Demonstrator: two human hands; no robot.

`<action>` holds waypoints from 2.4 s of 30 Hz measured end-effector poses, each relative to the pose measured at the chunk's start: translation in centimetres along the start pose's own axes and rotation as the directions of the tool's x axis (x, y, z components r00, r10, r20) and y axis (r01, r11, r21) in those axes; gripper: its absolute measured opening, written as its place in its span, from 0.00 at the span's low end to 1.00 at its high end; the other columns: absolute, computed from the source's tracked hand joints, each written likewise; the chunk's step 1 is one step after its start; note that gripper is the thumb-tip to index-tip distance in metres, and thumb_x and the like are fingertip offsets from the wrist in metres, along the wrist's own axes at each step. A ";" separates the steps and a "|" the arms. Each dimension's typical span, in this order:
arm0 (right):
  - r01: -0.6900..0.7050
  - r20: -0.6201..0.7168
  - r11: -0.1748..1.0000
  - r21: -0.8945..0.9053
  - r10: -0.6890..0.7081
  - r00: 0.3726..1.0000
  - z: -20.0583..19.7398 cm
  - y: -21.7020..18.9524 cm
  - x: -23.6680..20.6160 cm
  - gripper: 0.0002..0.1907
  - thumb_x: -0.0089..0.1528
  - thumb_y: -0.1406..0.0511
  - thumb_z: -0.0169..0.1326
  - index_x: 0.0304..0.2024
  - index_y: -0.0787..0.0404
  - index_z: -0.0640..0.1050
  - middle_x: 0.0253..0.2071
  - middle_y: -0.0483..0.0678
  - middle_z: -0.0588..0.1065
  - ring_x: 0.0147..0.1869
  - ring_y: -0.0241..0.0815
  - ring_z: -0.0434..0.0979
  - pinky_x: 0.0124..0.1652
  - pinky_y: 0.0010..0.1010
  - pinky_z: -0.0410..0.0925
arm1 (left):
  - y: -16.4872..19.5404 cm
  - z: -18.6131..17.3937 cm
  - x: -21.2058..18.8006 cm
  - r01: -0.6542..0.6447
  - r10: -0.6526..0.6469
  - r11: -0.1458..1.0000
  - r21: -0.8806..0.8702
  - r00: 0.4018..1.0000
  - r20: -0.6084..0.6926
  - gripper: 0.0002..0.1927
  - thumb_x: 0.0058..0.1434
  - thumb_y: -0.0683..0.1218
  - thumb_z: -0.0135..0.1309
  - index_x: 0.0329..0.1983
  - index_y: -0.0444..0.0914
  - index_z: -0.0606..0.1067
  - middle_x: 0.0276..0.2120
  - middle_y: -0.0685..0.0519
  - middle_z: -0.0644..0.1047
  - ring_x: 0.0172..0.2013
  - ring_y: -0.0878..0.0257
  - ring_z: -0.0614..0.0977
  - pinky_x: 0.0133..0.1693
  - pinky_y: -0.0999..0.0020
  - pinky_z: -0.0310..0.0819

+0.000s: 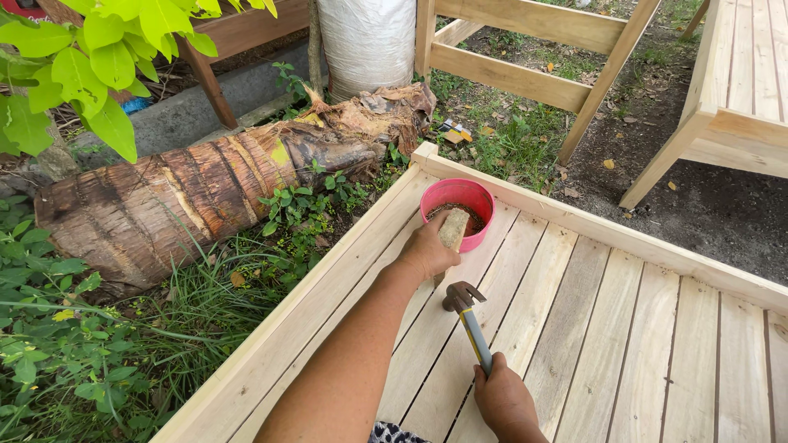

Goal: The person sits on a wooden bed frame and uses a claw hammer to pull nails out of the slats, dropping the removed nails into a pink bucket. They work along the frame's edge, repositioning the hammer and gripping the frame with the free hand.

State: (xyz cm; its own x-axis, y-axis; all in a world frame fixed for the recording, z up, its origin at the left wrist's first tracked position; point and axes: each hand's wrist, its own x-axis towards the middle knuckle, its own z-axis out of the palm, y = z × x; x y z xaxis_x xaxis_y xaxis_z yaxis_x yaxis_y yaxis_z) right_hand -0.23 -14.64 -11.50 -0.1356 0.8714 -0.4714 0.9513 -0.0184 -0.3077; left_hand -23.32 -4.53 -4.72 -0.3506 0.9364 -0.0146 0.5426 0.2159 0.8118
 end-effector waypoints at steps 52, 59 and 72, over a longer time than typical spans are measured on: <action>0.000 0.005 1.000 0.009 0.000 1.000 0.6 0.5 1.0 0.19 0.70 0.51 0.44 0.47 0.60 0.69 0.38 0.57 0.81 0.47 0.56 0.84 0.51 0.47 0.75 | 1.0 -7.9 7.2 0.083 -0.161 0.942 -0.326 0.962 -0.222 0.32 0.41 0.37 0.67 0.55 0.36 0.78 0.44 0.45 0.84 0.42 0.55 0.87 0.45 0.62 0.80; -0.009 0.001 1.000 0.001 0.009 1.000 0.3 0.4 1.0 0.19 0.70 0.51 0.45 0.46 0.60 0.70 0.37 0.57 0.81 0.46 0.55 0.84 0.50 0.46 0.75 | -1.6 -7.5 4.1 -0.003 -0.034 0.983 -0.182 0.979 -0.200 0.41 0.38 0.38 0.71 0.61 0.38 0.74 0.47 0.46 0.83 0.46 0.57 0.85 0.50 0.66 0.77; -0.051 0.026 0.997 -0.065 0.053 0.998 0.2 0.1 1.2 0.19 0.71 0.51 0.45 0.50 0.59 0.71 0.37 0.54 0.82 0.44 0.49 0.87 0.49 0.40 0.78 | -2.2 -7.6 3.4 -0.026 -0.086 0.838 -0.546 0.980 -0.179 0.37 0.41 0.33 0.65 0.59 0.38 0.75 0.45 0.49 0.83 0.44 0.58 0.85 0.49 0.64 0.78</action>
State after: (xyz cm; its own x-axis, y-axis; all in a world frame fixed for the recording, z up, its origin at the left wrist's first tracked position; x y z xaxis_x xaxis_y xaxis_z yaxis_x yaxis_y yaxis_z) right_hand -0.40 -13.75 -12.27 -0.0925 0.8561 -0.5085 0.9729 -0.0309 -0.2290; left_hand -31.49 -3.91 -2.17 -0.5276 0.8493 0.0202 0.0470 0.0054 0.9989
